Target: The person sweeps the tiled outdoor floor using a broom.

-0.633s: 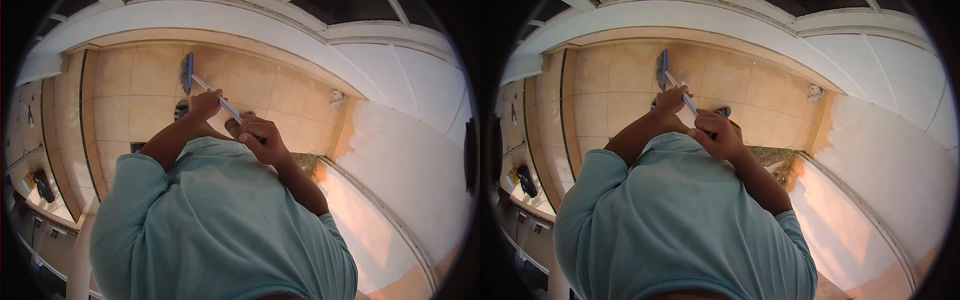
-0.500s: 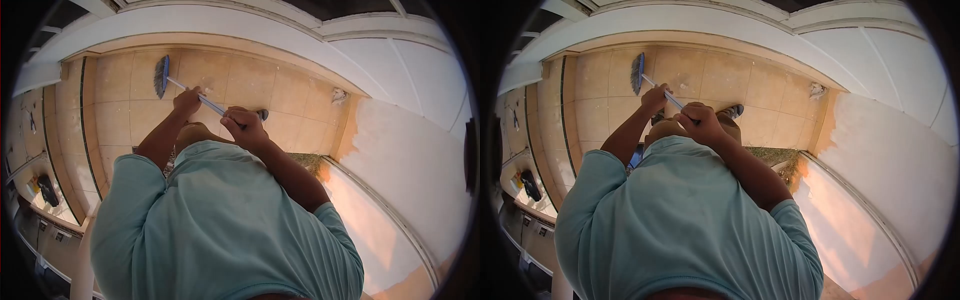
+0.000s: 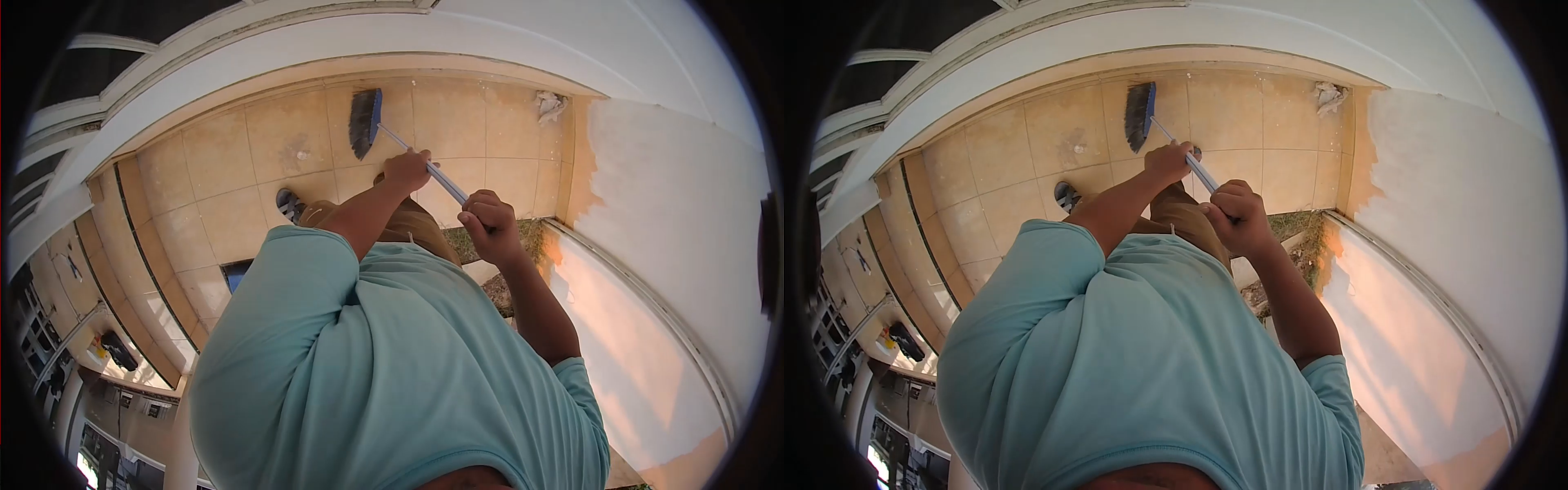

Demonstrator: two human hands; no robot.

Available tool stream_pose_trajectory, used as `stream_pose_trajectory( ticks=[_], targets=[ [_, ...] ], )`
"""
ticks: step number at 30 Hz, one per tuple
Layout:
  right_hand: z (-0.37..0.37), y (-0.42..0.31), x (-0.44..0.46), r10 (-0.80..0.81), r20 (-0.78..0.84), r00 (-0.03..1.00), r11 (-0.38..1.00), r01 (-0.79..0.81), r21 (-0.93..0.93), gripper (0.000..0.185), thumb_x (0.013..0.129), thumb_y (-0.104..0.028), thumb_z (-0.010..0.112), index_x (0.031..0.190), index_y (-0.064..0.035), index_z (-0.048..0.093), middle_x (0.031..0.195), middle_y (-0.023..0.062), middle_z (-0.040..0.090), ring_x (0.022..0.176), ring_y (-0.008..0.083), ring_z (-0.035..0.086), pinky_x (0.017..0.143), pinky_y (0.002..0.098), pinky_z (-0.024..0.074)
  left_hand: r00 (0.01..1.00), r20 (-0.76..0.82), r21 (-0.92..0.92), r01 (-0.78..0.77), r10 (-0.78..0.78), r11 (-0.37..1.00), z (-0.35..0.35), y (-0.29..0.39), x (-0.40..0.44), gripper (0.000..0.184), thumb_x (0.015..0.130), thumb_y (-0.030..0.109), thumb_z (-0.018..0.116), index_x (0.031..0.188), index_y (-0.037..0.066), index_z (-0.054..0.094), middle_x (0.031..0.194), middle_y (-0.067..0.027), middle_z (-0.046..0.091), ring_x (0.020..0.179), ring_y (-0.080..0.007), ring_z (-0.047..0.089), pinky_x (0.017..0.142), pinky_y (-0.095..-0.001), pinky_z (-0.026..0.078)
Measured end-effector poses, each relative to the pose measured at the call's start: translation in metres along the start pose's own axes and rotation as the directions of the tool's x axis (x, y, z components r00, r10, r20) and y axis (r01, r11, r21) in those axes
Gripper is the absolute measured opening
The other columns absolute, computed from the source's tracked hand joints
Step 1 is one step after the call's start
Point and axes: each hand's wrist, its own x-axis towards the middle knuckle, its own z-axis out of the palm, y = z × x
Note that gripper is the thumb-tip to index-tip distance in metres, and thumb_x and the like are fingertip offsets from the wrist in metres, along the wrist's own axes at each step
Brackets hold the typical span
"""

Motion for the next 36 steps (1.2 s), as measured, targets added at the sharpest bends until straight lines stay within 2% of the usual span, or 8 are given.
stream_pose_trajectory(
  ticks=[7, 8, 9, 12, 15, 22, 26, 36],
  targets=[
    [-0.021, -0.023, -0.036, 0.058, -0.079, 0.995, 0.996, -0.052, 0.076, 0.033, 0.086, -0.012, 0.071, 0.066, -0.0013, 0.046, 0.060, 0.0072, 0.044, 0.060, 0.0236, 0.045, 0.070, 0.0377, 0.0432, 0.990, 0.031, 0.045, -0.141, 0.140, 0.989, 0.012, 0.051, -0.007, 0.037, 0.092, 0.054, 0.057, 0.102, 0.019, 0.066, 0.105, -0.0112, 0.068, 0.101, -0.0333, 0.068, 0.075, -0.0513, 0.054],
    [-0.020, -0.028, -0.042, 0.068, -0.115, 0.991, 0.995, -0.059, 0.074, 0.033, 0.086, -0.012, 0.071, 0.066, -0.0013, 0.046, 0.060, 0.0072, 0.044, 0.060, 0.0236, 0.045, 0.070, 0.0377, 0.0432, 0.956, -0.128, 0.074, -0.257, 0.264, 0.964, 0.019, 0.044, -0.012, 0.035, 0.091, 0.052, 0.060, 0.098, 0.018, 0.067, 0.108, -0.0102, 0.068, 0.102, -0.0318, 0.068, 0.074, -0.0506, 0.054],
    [-0.016, -0.030, -0.047, 0.021, -0.125, 0.992, 0.983, 0.002, 0.182, 0.036, 0.090, -0.016, 0.067, 0.065, -0.0027, 0.045, 0.062, 0.0060, 0.046, 0.063, 0.0229, 0.047, 0.078, 0.0400, 0.0450, 0.880, -0.272, 0.124, -0.369, 0.390, 0.921, 0.017, 0.035, -0.016, 0.033, 0.089, 0.050, 0.063, 0.094, 0.018, 0.068, 0.110, -0.0091, 0.068, 0.104, -0.0304, 0.068, 0.073, -0.0500, 0.053],
    [-0.012, -0.046, -0.067, 0.011, -0.126, 0.992, 0.951, 0.028, 0.307, 0.042, 0.096, -0.025, 0.061, 0.064, -0.0056, 0.043, 0.065, 0.0043, 0.048, 0.066, 0.0221, 0.049, 0.095, 0.0466, 0.0451, 0.808, -0.263, 0.244, -0.474, 0.528, 0.846, -0.015, 0.026, -0.049, 0.030, 0.087, 0.046, 0.068, 0.089, 0.016, 0.069, 0.120, -0.0094, 0.068, 0.105, -0.0282, 0.068, 0.074, -0.0468, 0.054],
    [0.005, -0.044, -0.068, -0.057, -0.052, 0.997, 0.897, 0.074, 0.435, 0.039, 0.091, -0.016, 0.068, 0.064, -0.0021, 0.043, 0.061, 0.0059, 0.041, 0.061, 0.0233, 0.037, 0.066, 0.0373, 0.0385, 0.913, -0.196, 0.240, -0.310, 0.358, 0.920, -0.026, -0.001, -0.079, 0.030, 0.086, 0.045, 0.069, 0.093, 0.016, 0.072, 0.123, -0.0081, 0.068, 0.101, -0.0270, 0.069, 0.074, -0.0459, 0.054],
    [0.021, 0.040, -0.034, 0.033, 0.164, 0.986, 0.852, -0.114, 0.511, 0.039, 0.095, -0.015, 0.065, 0.067, 0.0022, 0.045, 0.061, 0.0066, 0.039, 0.060, 0.0169, 0.036, 0.057, 0.0353, 0.0338, 0.987, -0.145, 0.192, 0.101, -0.073, 0.976, -0.014, -0.060, -0.066, 0.030, 0.080, 0.045, 0.072, 0.095, 0.019, 0.076, 0.102, -0.0053, 0.072, 0.097, -0.0260, 0.069, 0.077, -0.0411, 0.056],
    [-0.032, 0.082, -0.036, -0.075, 0.233, 0.970, 0.850, -0.060, 0.523, 0.039, 0.094, -0.014, 0.066, 0.065, 0.0025, 0.045, 0.061, 0.0080, 0.041, 0.058, 0.0185, 0.038, 0.057, 0.0361, 0.0348, 0.969, -0.164, 0.226, 0.221, -0.187, 0.949, 0.015, -0.008, -0.048, 0.026, 0.080, 0.042, 0.072, 0.095, 0.021, 0.076, 0.100, -0.0048, 0.072, 0.096, -0.0258, 0.070, 0.078, -0.0418, 0.056],
    [-0.227, 0.131, -0.095, 0.043, -0.011, 0.999, 0.965, -0.039, 0.259, 0.035, 0.090, -0.009, 0.068, 0.065, -0.0002, 0.046, 0.062, 0.0072, 0.040, 0.060, 0.0199, 0.040, 0.057, 0.0353, 0.0365, 0.960, -0.039, 0.303, -0.253, 0.277, 0.919, 0.116, 0.227, 0.109, 0.017, 0.082, 0.035, 0.066, 0.086, 0.021, 0.073, 0.086, -0.0038, 0.073, 0.084, -0.0271, 0.073, 0.065, -0.0439, 0.056]
  ],
)
